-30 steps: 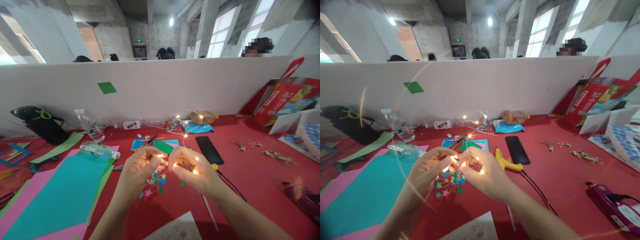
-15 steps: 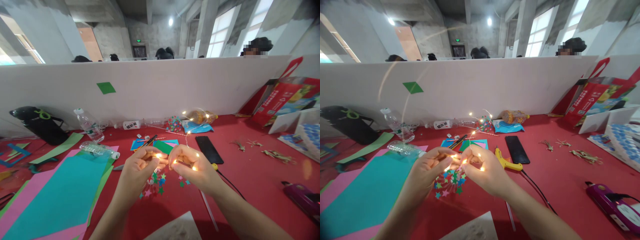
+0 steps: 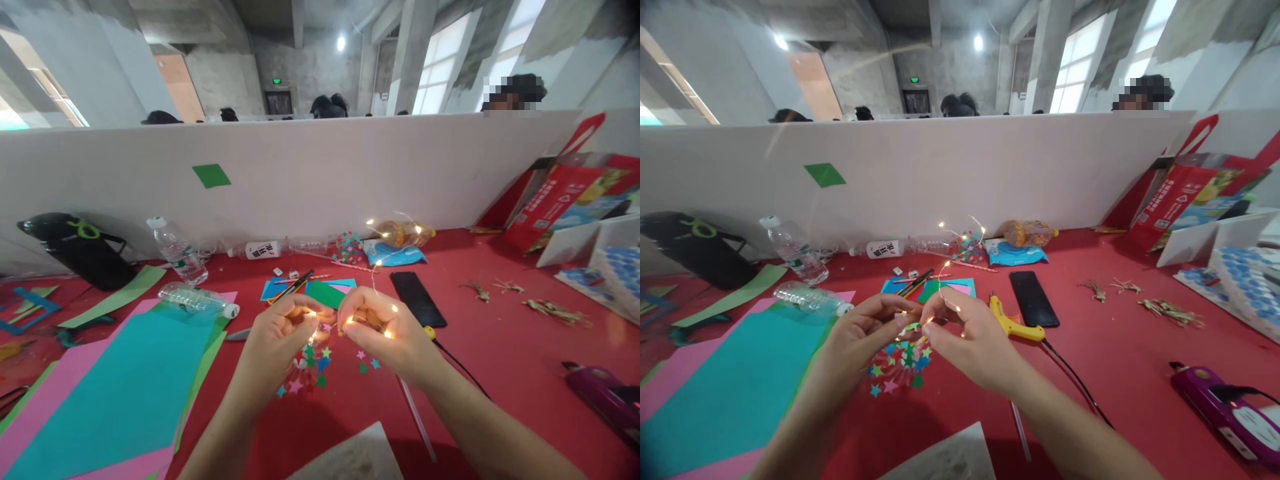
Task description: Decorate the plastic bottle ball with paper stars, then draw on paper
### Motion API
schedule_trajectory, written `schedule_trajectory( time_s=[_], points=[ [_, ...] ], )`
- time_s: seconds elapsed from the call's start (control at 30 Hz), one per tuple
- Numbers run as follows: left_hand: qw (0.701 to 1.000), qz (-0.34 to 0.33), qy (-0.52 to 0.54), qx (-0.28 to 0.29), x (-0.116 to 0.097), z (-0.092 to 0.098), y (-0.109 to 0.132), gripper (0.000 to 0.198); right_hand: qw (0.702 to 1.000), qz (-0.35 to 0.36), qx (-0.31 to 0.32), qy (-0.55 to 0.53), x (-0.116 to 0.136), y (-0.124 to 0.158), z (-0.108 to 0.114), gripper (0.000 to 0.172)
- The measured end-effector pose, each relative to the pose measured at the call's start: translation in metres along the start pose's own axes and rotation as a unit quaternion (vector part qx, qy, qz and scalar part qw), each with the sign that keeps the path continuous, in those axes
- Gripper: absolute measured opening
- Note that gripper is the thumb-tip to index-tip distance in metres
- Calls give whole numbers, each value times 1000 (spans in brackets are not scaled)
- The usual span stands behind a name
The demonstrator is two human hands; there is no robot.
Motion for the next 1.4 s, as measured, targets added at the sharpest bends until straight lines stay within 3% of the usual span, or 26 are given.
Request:
schedule_trajectory(
  time_s=[0.2,0.4,0.53,0.67,0.83,0.93,1.1,1.2,1.4],
  points=[
    [1000,-4,28,6,-2,-1,0,16,999,22,0,23,1,0,1,7],
    [993,33,107,23,5,-2,0,15,1000,9,-5,1,0,1,6,6],
    [999,25,44,-16,5,8,-1,17,998,5,-12,-53,-3,-1,10,3],
    [999,22,-10,-39,5,16,0,20,994,-3,-57,-90,-8,-1,21,2],
    [997,25,55,-49,1,24,0,27,982,7,-136,-130,-13,-1,45,9],
    [995,3,66,-71,-7,35,0,24,977,-5,-136,-162,-15,-3,50,14],
    [991,-17,123,-52,-12,37,0,19,962,11,-108,-250,-8,-8,49,20],
    [991,-10,120,-55,-10,36,-1,17,955,1,-136,-264,-13,-9,54,13],
    [990,-27,72,-114,-12,45,0,18,943,27,-213,-254,-15,-5,73,8]
  ],
)
Point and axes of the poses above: each hand's wrist, its own y-axis away from the middle knuckle, its own z-axis out of the back of the hand, x = y × z, the point moved 9 cm from there along -y, towards the middle knuckle
